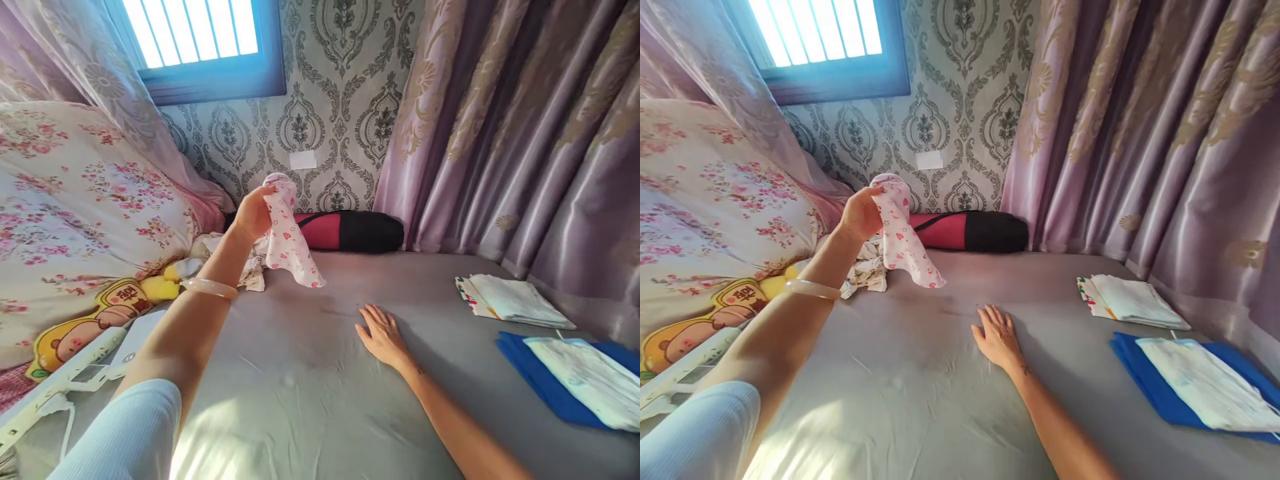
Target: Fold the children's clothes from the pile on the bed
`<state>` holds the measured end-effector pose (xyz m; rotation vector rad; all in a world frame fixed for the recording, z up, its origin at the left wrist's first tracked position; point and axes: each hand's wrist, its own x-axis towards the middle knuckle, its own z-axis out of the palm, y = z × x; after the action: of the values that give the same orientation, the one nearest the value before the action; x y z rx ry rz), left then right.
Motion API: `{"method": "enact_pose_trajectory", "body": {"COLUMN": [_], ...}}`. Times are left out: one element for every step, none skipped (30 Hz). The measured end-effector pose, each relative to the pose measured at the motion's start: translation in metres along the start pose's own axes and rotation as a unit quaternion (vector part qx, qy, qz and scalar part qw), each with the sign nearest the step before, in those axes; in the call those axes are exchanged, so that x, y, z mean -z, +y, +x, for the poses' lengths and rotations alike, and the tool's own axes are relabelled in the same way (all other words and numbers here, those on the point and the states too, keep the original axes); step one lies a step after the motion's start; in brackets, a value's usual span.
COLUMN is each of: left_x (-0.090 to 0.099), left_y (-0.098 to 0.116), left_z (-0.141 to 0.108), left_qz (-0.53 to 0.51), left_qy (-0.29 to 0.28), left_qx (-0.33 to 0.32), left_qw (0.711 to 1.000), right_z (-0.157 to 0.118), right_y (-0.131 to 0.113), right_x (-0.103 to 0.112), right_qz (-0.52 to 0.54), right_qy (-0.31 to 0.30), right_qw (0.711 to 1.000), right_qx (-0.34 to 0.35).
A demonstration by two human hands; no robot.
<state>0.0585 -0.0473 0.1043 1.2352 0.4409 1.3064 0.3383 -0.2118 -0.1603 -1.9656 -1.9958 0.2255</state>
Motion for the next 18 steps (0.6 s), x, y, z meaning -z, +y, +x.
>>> {"method": "enact_pose_trajectory", "body": {"left_x": [-0.006, -0.012, -0.017, -0.022, -0.027, -0.033, -0.039, -0.045, -0.052, -0.058, -0.064, -0.069, -0.074, -0.077, -0.078, -0.079, -0.078, -0.077], "left_y": [0.001, 0.002, 0.001, -0.001, -0.003, -0.005, -0.008, -0.010, -0.012, -0.014, -0.016, -0.017, -0.019, -0.021, -0.023, -0.026, -0.028, -0.031], "left_z": [-0.005, -0.010, -0.015, -0.019, -0.023, -0.026, -0.030, -0.033, -0.035, -0.037, -0.039, -0.041, -0.042, -0.042, -0.042, -0.042, -0.041, -0.040], "left_qz": [-0.012, -0.023, -0.033, -0.042, -0.050, -0.058, -0.067, -0.076, -0.086, -0.094, -0.101, -0.103, -0.100, -0.091, -0.078, -0.062, -0.045, -0.031], "left_qy": [-0.004, -0.006, -0.006, -0.006, -0.007, -0.008, -0.010, -0.012, -0.012, -0.011, -0.009, -0.005, -0.001, 0.004, 0.011, 0.018, 0.026, 0.033], "left_qx": [0.004, 0.004, -0.001, -0.009, -0.017, -0.027, -0.038, -0.047, -0.053, -0.057, -0.058, -0.057, -0.052, -0.047, -0.043, -0.039, -0.036, -0.033], "left_qw": [1.000, 1.000, 0.999, 0.999, 0.999, 0.998, 0.997, 0.996, 0.995, 0.994, 0.993, 0.993, 0.994, 0.995, 0.996, 0.997, 0.998, 0.998], "right_z": [0.002, 0.005, 0.008, 0.011, 0.013, 0.015, 0.015, 0.015, 0.015, 0.013, 0.010, 0.008, 0.005, 0.002, -0.001, -0.004, -0.006, -0.008], "right_y": [0.002, 0.005, 0.008, 0.011, 0.014, 0.015, 0.015, 0.012, 0.008, 0.003, -0.004, -0.011, -0.019, -0.026, -0.032, -0.037, -0.041, -0.045], "right_x": [0.001, 0.003, 0.005, 0.007, 0.011, 0.016, 0.022, 0.030, 0.040, 0.050, 0.060, 0.069, 0.078, 0.085, 0.091, 0.094, 0.096, 0.097], "right_qz": [0.034, 0.078, 0.128, 0.180, 0.231, 0.278, 0.319, 0.354, 0.386, 0.415, 0.442, 0.466, 0.489, 0.513, 0.534, 0.554, 0.571, 0.584], "right_qy": [0.000, 0.001, 0.005, 0.014, 0.027, 0.042, 0.058, 0.069, 0.075, 0.073, 0.068, 0.060, 0.047, 0.030, 0.010, -0.013, -0.037, -0.060], "right_qw": [0.999, 0.997, 0.991, 0.982, 0.970, 0.957, 0.944, 0.932, 0.919, 0.907, 0.894, 0.882, 0.870, 0.857, 0.843, 0.829, 0.816, 0.804], "right_qx": [-0.010, -0.025, -0.042, -0.059, -0.068, -0.068, -0.059, -0.044, -0.026, -0.012, 0.002, 0.016, 0.031, 0.046, 0.060, 0.073, 0.085, 0.095]}}
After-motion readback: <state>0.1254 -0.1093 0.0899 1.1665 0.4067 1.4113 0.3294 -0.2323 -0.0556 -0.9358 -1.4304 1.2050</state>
